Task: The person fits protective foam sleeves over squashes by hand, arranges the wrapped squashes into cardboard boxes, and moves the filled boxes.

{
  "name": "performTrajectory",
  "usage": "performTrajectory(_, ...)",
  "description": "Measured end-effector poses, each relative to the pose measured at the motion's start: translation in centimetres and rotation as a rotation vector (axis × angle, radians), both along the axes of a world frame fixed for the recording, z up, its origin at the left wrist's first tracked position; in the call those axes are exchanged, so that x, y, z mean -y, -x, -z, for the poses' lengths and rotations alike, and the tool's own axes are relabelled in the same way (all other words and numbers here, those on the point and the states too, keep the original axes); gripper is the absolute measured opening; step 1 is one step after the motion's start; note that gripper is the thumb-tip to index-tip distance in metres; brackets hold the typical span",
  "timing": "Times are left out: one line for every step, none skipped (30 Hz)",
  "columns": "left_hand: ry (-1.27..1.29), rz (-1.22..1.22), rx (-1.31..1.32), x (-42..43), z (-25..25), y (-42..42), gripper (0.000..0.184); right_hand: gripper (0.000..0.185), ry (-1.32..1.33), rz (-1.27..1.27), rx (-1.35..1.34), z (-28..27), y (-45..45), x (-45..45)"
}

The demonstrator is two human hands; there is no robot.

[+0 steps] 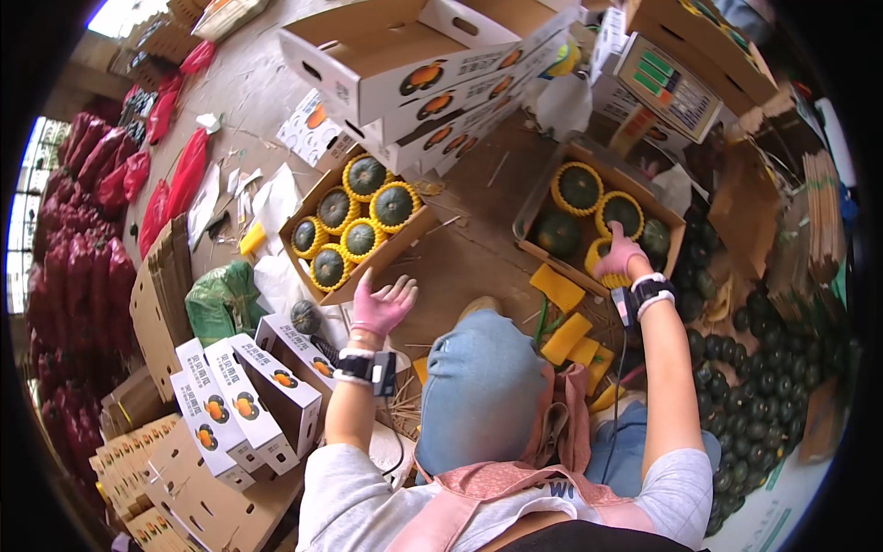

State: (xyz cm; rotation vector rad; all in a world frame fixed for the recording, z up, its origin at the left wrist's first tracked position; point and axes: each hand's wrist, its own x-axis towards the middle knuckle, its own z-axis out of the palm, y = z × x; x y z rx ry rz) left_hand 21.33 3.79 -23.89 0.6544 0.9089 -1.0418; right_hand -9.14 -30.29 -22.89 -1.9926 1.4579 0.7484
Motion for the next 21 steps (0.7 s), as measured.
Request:
performTrajectory(-0.015, -0.033, 0.014, 0.7, 0.7, -0.5, 0.085, 0.112, 0.022, -0.016, -0.076, -0.2, -0.6, -0.5)
performTrajectory(-0.029, -0.061, 0.022, 1.1, 1.8, -1.1, 0.085, 0.114, 0.034, 0.016, -0.104, -0.5, -1.2, -1.0)
performTrajectory(-0.043, -0.093, 0.064, 0.8, 3.7, -2.1, 0.082, 0.114, 0.078, 0.059, -0.059, 0.6, -1.0, -1.4)
performTrajectory(-0.052, -0.121, 0.104, 0.6, 5.7, -3.1, 0.079, 0.114, 0.125, 0.105, -0.014, 1.6, -0.6, -1.6)
performTrajectory(-0.06, -0.154, 0.14, 0.6, 7.0, -3.7, 0.074, 0.113, 0.166, 0.143, -0.024, 1.2, -1.0, -2.6)
performTrajectory(-0.067, -0.188, 0.177, 0.6, 8.3, -4.4, 0.069, 0.113, 0.209, 0.183, -0.032, 0.7, -1.7, -3.7)
performTrajectory(-0.073, -0.221, 0.214, 0.7, 9.6, -5.0, 0.064, 0.111, 0.234, 0.215, -0.032, 1.3, -1.9, -4.2)
performTrajectory(-0.074, -0.208, 0.237, 0.5, 10.3, -5.4, 0.063, 0.112, 0.243, 0.254, -0.031, 1.8, -2.1, -4.4)
performTrajectory(-0.074, -0.194, 0.261, 0.3, 11.0, -5.8, 0.062, 0.112, 0.255, 0.273, -0.034, 2.1, -2.3, -4.7)
performTrajectory(-0.075, -0.181, 0.284, 0.2, 11.6, -6.2, 0.061, 0.113, 0.268, 0.293, -0.035, 2.4, -2.5, -4.8)
performTrajectory(-0.084, -0.159, 0.274, 0.0, 11.2, -6.1, 0.062, 0.113, 0.27, 0.299, -0.032, 2.7, -2.6, -4.8)
performTrajectory(-0.093, -0.134, 0.264, -0.2, 10.8, -6.0, 0.063, 0.113, 0.272, 0.308, -0.029, 3.0, -2.7, -4.9)
performTrajectory(-0.08, -0.138, 0.265, -0.4, 10.4, -5.9, 0.065, 0.112, 0.275, 0.32, -0.024, 3.3, -2.8, -4.9)
performTrajectory(-0.128, -0.044, 0.385, -0.9, 10.1, -5.6, 0.074, 0.112, 0.259, 0.312, -0.001, 3.3, -2.5, -4.8)
performTrajectory(-0.3, 0.229, 0.744, -2.1, 9.6, -5.1, 0.083, 0.111, 0.244, 0.304, 0.021, 3.2, -2.0, -4.5)
performTrajectory(-0.725, 0.622, 1.243, -3.8, 8.9, -4.4, 0.093, 0.111, 0.235, 0.297, 0.043, 3.0, -1.6, -4.3)
performTrajectory(-1.11, 0.791, 1.549, -5.5, 8.0, -4.2, 0.103, 0.109, 0.286, 0.267, 0.018, 1.2, -1.9, -5.0)
performTrajectory(-1.326, 1.018, 1.486, -6.7, 6.2, -4.2, 0.104, 0.105, 0.439, 0.227, 0.065, 0.1, -2.1, -6.1)
performTrajectory(-1.312, 1.063, 1.471, -9.0, 7.4, -5.5, 0.102, 0.095, 0.63, 0.182, 0.231, 1.2, -1.6, -6.7)
performTrajectory(-1.402, 1.078, 1.474, -11.5, 9.0, -6.9, 0.077, 0.083, 0.8, 0.055, 0.513, 2.2, -1.6, -7.4)
performTrajectory(-1.53, 1.193, 1.508, -14.2, 12.2, -9.7, 0.056, 0.074, 0.869, -0.028, 0.669, 2.9, -3.0, -8.4)
